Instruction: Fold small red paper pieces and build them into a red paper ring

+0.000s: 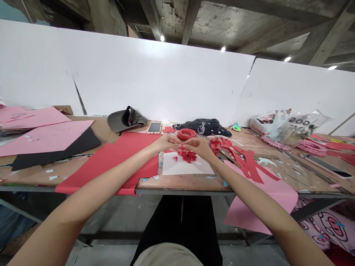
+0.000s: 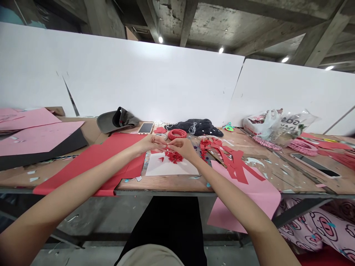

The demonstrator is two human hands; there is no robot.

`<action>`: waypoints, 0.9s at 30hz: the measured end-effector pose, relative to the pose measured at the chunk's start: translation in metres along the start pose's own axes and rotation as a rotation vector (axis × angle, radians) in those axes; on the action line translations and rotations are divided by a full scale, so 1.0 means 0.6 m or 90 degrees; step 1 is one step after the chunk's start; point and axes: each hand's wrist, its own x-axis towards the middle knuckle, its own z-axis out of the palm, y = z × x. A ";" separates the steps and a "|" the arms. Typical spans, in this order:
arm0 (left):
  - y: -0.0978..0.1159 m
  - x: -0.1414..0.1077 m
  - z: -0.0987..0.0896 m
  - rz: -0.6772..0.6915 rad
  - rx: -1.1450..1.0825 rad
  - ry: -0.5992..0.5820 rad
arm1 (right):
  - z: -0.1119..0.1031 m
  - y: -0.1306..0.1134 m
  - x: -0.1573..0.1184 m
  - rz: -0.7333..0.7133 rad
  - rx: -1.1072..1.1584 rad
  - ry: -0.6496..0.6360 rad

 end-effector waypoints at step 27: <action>-0.029 0.013 0.012 0.069 -0.012 0.030 | -0.006 0.013 0.005 -0.071 -0.040 0.026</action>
